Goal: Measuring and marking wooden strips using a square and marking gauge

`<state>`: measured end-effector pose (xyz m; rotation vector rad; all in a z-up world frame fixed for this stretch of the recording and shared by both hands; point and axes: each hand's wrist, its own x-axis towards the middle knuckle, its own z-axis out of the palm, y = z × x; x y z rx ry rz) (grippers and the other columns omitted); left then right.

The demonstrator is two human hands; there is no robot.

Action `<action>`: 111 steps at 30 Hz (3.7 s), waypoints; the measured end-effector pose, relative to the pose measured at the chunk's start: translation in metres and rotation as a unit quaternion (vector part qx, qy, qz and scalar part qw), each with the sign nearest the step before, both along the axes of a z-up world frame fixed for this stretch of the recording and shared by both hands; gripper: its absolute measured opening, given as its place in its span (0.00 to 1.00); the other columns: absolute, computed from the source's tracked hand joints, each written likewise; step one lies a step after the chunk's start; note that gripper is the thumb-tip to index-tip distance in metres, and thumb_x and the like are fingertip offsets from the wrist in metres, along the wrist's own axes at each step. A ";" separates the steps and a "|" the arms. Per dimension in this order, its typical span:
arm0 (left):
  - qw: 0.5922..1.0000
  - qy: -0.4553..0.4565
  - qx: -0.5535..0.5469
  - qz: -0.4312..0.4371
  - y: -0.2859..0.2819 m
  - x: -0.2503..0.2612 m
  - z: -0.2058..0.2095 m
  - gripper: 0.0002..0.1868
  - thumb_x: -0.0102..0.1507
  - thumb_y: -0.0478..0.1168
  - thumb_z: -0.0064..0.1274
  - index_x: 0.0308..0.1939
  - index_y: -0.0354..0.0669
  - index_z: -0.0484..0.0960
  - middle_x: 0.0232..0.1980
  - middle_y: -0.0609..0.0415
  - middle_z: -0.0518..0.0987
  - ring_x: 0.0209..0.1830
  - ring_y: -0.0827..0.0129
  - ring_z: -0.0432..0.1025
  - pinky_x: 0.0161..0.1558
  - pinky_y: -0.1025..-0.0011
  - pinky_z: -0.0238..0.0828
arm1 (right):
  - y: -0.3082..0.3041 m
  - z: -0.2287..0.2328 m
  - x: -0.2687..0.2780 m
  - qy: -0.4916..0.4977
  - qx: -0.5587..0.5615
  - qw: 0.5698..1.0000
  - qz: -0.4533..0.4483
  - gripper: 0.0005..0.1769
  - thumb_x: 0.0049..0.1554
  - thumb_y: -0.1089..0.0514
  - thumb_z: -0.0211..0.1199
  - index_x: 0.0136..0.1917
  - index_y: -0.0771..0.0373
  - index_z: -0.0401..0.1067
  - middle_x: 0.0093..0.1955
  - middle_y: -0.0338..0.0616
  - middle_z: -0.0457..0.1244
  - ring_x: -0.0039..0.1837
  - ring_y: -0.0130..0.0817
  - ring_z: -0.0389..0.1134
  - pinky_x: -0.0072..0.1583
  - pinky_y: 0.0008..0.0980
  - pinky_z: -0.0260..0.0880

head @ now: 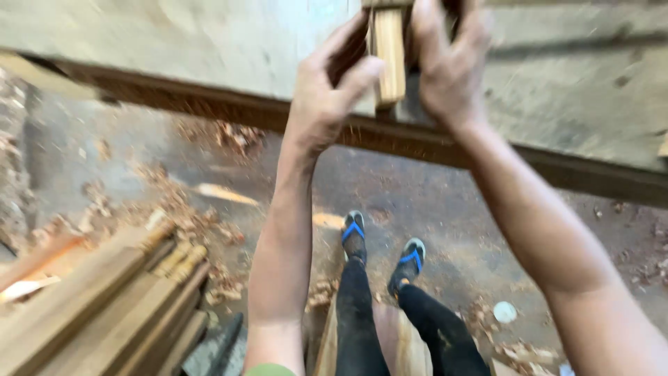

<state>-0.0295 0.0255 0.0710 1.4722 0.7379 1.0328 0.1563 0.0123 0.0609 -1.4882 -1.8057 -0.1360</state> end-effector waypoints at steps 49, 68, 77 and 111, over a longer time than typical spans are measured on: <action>0.900 0.170 -0.360 0.175 0.039 0.014 0.005 0.10 0.59 0.46 0.63 0.36 0.45 0.90 0.34 0.59 0.87 0.33 0.80 0.76 0.37 0.76 0.74 | 0.018 0.063 -0.007 0.605 -0.503 0.615 0.046 0.50 0.55 0.35 0.47 0.84 0.43 0.31 0.86 0.36 0.37 0.82 0.30 0.43 0.79 0.37 0.43; 0.875 0.052 -0.446 0.183 0.031 0.019 0.022 0.12 0.61 0.39 0.66 0.48 0.39 0.87 0.40 0.51 0.86 0.37 0.76 0.77 0.42 0.74 0.80 | 0.021 0.137 -0.004 0.583 -0.481 0.643 0.122 0.47 0.62 0.45 0.54 0.86 0.46 0.34 0.86 0.62 0.26 0.84 0.59 0.25 0.79 0.56 0.24; 0.889 0.092 -0.409 0.186 0.036 0.018 0.045 0.12 0.61 0.38 0.67 0.46 0.38 0.88 0.41 0.44 0.86 0.39 0.72 0.78 0.40 0.71 0.80 | 0.008 0.080 -0.008 0.687 -0.374 0.622 0.022 0.41 0.58 0.59 0.62 0.82 0.51 0.54 0.85 0.50 0.42 0.80 0.45 0.49 0.75 0.44 0.54; 0.897 0.118 -0.391 0.169 0.032 0.021 0.032 0.15 0.61 0.46 0.66 0.46 0.42 0.88 0.44 0.44 0.86 0.44 0.67 0.79 0.45 0.67 0.77 | 0.010 0.085 -0.016 0.757 -0.321 0.569 -0.007 0.48 0.47 0.63 0.66 0.80 0.53 0.58 0.69 0.56 0.64 0.68 0.41 0.67 0.69 0.40 0.66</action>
